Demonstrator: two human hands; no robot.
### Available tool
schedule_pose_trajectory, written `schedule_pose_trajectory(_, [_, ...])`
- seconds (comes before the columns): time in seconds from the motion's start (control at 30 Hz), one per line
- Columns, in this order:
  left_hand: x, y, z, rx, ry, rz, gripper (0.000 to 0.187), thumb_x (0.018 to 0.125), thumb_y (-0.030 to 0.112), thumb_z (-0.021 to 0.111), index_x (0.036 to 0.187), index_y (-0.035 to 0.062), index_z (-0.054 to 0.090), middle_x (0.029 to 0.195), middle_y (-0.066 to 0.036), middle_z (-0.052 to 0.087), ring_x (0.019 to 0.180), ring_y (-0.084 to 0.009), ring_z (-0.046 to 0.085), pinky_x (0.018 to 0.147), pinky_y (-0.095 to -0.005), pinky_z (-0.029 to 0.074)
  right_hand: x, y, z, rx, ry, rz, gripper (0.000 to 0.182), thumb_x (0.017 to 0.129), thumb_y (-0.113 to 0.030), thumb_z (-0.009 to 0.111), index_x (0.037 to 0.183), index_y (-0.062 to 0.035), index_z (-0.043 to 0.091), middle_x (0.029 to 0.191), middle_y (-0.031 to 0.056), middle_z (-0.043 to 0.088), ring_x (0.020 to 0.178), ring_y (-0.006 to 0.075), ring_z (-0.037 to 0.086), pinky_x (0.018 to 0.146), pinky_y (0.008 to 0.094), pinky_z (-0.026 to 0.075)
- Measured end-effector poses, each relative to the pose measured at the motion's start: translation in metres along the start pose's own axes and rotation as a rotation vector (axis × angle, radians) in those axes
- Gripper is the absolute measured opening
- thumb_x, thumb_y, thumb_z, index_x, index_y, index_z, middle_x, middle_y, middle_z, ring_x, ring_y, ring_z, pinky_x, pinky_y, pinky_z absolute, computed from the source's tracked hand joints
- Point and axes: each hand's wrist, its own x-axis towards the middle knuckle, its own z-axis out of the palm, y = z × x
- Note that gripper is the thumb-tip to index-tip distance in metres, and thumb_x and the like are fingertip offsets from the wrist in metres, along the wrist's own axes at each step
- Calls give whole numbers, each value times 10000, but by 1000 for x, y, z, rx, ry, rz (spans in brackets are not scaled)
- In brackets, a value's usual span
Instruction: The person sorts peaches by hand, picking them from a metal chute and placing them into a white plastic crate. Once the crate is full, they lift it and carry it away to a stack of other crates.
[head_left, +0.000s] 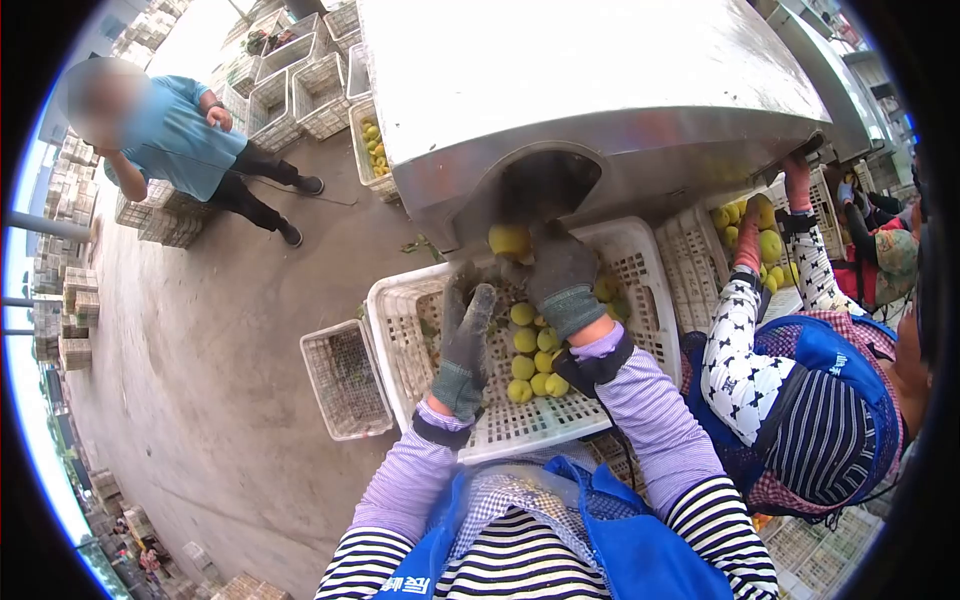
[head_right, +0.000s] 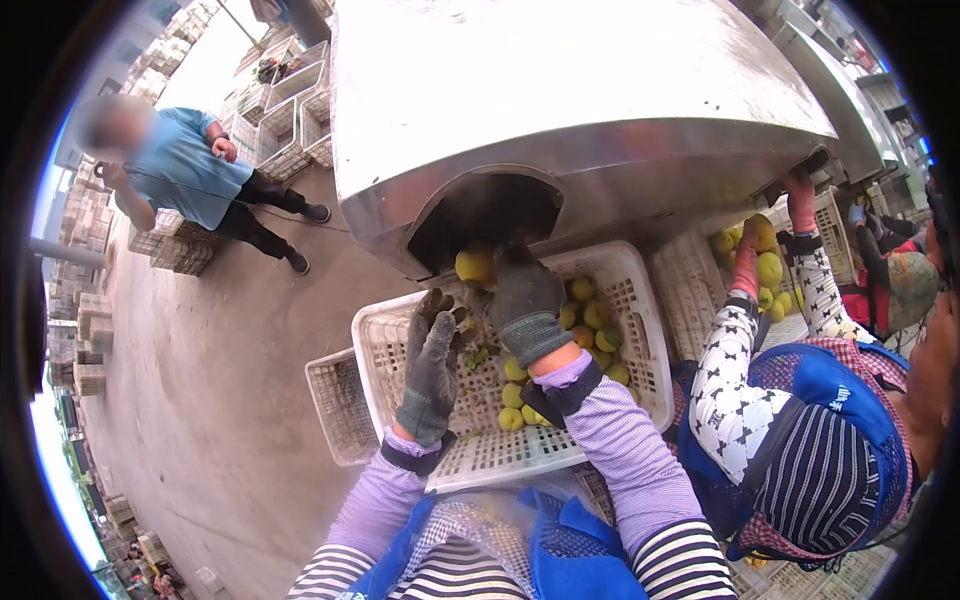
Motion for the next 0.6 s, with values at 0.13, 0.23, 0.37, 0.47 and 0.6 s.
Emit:
schedule_pose_trajectory(0.13, [5, -21, -30, 41, 32, -153, 530, 995, 247, 567, 1456, 63, 382, 1371, -87, 490, 1161, -198, 533, 953, -352, 454, 64, 3, 14, 98, 105, -121, 522, 765, -395, 772, 1154, -89, 605, 1005, 157, 656, 848, 342, 660, 722, 433, 528])
schedule_pose_trajectory(0.23, [19, -55, -51, 110, 93, -239, 594, 976, 295, 597, 1472, 68, 360, 1407, -94, 469, 1199, -225, 512, 974, -363, 438, 66, 15, 14, 205, 266, -209, 440, 799, -369, 747, 1125, -96, 635, 1008, 158, 667, 871, 353, 658, 741, 456, 525])
schedule_pose_trajectory(0.37, [40, -116, -64, 212, 71, -451, 638, 932, 251, 634, 1468, 60, 345, 1410, -124, 472, 1245, -227, 479, 1028, -345, 393, 15, 80, 23, 408, 173, -79, 271, 876, -278, 663, 1066, -85, 670, 1016, 153, 681, 904, 373, 644, 789, 483, 506])
schedule_pose_trajectory(0.47, [59, -198, -78, 402, 34, -506, 669, 925, 258, 638, 1482, 70, 319, 1386, -143, 485, 1190, -228, 514, 999, -360, 412, -28, 140, 75, 70, -42, 154, 242, 887, -257, 625, 1053, -85, 662, 1002, 166, 678, 908, 375, 646, 790, 484, 509])
schedule_pose_trajectory(0.6, [72, -287, -58, 1176, 168, -504, 801, 853, 430, 673, 1505, 205, 265, 1376, -229, 477, 1185, -362, 553, 971, -445, 462, -52, 198, 141, -44, -201, 150, 368, 861, -316, 646, 1142, -82, 607, 1008, 169, 670, 952, 371, 642, 798, 482, 512])
